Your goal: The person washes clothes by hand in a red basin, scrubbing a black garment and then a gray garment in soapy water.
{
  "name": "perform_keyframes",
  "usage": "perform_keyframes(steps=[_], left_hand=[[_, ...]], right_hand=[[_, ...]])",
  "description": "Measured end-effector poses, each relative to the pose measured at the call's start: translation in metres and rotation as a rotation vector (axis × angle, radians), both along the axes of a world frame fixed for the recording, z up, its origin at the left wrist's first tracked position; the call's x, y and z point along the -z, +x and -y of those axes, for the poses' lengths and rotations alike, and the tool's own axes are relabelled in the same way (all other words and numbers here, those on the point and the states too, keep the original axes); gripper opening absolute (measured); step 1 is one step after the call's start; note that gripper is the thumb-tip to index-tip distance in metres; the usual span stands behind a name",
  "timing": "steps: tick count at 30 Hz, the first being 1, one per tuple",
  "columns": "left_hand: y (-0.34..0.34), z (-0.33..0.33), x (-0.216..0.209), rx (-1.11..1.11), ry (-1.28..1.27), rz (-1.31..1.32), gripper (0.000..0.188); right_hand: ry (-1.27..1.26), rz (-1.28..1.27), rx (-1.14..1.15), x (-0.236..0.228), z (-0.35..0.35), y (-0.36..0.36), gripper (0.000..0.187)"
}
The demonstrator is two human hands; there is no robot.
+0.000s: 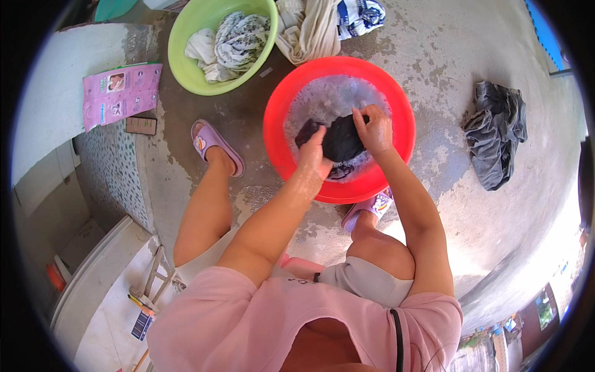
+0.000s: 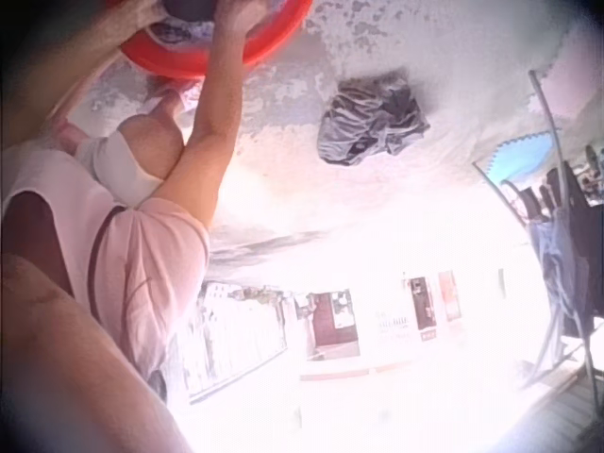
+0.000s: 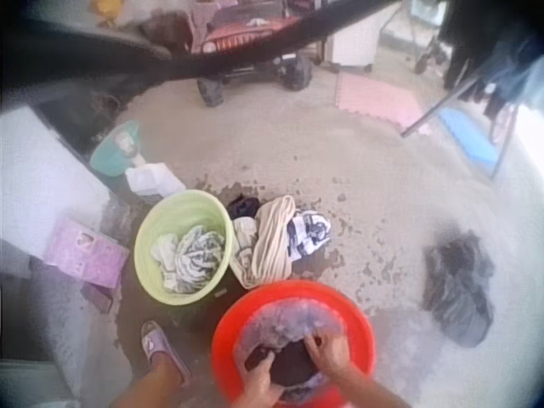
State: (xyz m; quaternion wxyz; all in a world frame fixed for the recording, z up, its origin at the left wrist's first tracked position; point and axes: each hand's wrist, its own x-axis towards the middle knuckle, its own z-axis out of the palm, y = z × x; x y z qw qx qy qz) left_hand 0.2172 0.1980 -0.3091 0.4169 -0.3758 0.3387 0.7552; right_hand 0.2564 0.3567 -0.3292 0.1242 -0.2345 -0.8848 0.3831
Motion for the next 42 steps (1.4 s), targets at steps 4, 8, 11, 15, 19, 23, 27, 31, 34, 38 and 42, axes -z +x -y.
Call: perform_keyframes(steps=[4, 8, 11, 15, 19, 23, 27, 31, 34, 38, 42], left_hand=[[-0.013, 0.019, 0.008, 0.466, -0.432, -0.318, 0.051], [-0.024, 0.000, 0.015, 1.366, -0.995, -1.675, 0.069], [-0.025, -0.004, 0.041, 1.631, -1.071, -1.555, 0.074], [-0.028, -0.015, 0.067, 1.951, -0.897, -0.960, 0.054], [-0.026, 0.001, 0.101, 1.677, -0.774, -1.190, 0.047], [-0.044, 0.002, 0.053, 0.636, -0.233, -0.289, 0.054], [-0.058, -0.011, -0.006, 0.228, 0.312, 0.056, 0.063], [-0.035, -0.014, -0.031, 0.264, 0.371, -0.212, 0.048], [-0.021, 0.001, 0.025, 0.098, 0.714, -0.362, 0.047], [-0.011, -0.027, -0.029, 0.250, -0.023, 0.042, 0.039], [-0.019, -0.011, -0.044, 0.202, 0.084, -0.124, 0.038]], right_hand=[[0.133, 0.049, 0.192, 0.007, -0.024, -0.006, 0.029], [0.403, 0.171, -0.033, 0.045, -0.006, -0.020, 0.033], [0.229, 0.445, -0.256, 0.077, -0.007, -0.018, 0.036], [-0.205, 0.338, -0.305, 0.126, -0.009, -0.017, 0.031], [-0.747, 0.435, -0.047, 0.145, 0.000, -0.020, 0.027], [-0.185, 0.069, -0.018, 0.024, 0.018, -0.033, 0.029], [-0.131, -0.113, -0.317, -0.052, 0.061, -0.020, 0.028], [-0.145, -0.215, -0.442, -0.085, 0.082, 0.003, 0.026], [0.005, -0.445, -0.321, -0.062, 0.077, -0.012, 0.029], [-0.326, 0.008, 0.041, -0.020, 0.017, -0.013, 0.034], [-0.170, -0.132, -0.029, -0.023, -0.003, 0.012, 0.026]])
